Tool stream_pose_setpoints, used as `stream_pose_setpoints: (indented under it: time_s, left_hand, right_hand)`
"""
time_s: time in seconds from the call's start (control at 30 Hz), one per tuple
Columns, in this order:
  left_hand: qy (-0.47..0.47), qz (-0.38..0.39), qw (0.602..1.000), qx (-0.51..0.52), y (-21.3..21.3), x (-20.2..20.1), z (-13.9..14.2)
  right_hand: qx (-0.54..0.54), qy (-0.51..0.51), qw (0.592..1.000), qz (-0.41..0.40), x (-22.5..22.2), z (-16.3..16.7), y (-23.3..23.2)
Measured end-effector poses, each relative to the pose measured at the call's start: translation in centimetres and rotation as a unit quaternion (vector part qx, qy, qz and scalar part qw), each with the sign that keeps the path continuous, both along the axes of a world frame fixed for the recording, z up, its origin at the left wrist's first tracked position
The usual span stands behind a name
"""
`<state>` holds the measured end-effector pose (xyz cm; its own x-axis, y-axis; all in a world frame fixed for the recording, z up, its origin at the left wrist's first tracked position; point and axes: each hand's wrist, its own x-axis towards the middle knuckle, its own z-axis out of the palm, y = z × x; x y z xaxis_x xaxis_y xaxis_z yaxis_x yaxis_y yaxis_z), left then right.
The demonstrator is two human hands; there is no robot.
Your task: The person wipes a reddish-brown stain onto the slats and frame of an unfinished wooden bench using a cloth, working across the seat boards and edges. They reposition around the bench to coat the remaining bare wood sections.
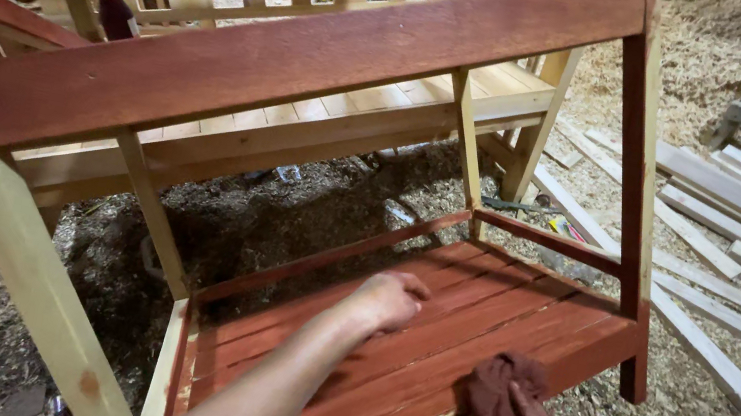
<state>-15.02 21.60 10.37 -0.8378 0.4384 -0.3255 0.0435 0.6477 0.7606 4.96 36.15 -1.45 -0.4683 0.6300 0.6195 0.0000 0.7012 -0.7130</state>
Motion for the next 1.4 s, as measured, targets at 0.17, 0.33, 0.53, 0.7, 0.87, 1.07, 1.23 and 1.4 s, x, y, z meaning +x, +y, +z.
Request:
stream_pose_setpoints:
  time_s: [0.17,0.33,0.53,0.7,0.87,1.07,1.23,1.4]
  left_hand:
    - [0.089,-0.016,0.992,0.086,-1.7,-1.3,-2.8]
    - [-0.035,0.032,0.994,0.095,-1.9,-0.7,-3.4]
    - [-0.05,0.036,0.998,-0.001,-1.0,-0.9,-1.8]
    - [-0.008,-0.001,0.999,-0.035,1.0,-1.3,-1.2]
    - [-0.039,-0.008,0.999,0.011,3.1,-0.1,-1.0]
    - [-0.076,-0.001,0.997,-0.005,4.0,0.1,-1.3]
    - [-0.016,-0.034,0.999,-0.007,4.0,-1.7,-1.7]
    - [-0.009,-0.034,0.999,-0.005,3.7,-2.1,-1.5]
  right_hand:
    - [-0.083,0.025,0.995,-0.052,-3.2,-1.4,5.4]
    - [-0.174,0.074,0.977,-0.099,-5.9,-0.4,16.4]
    - [-0.401,0.291,0.864,0.088,-6.7,2.2,25.3]
    - [-0.573,0.417,0.664,0.237,-9.2,3.6,27.1]
    - [-0.294,0.332,0.885,0.139,-15.3,7.6,27.7]
    - [0.077,0.226,0.971,0.016,-21.9,16.5,26.2]
    - [-0.307,0.445,0.754,0.373,-29.5,26.6,26.3]
    - [-0.355,0.418,0.75,0.37,-32.8,32.2,25.9]
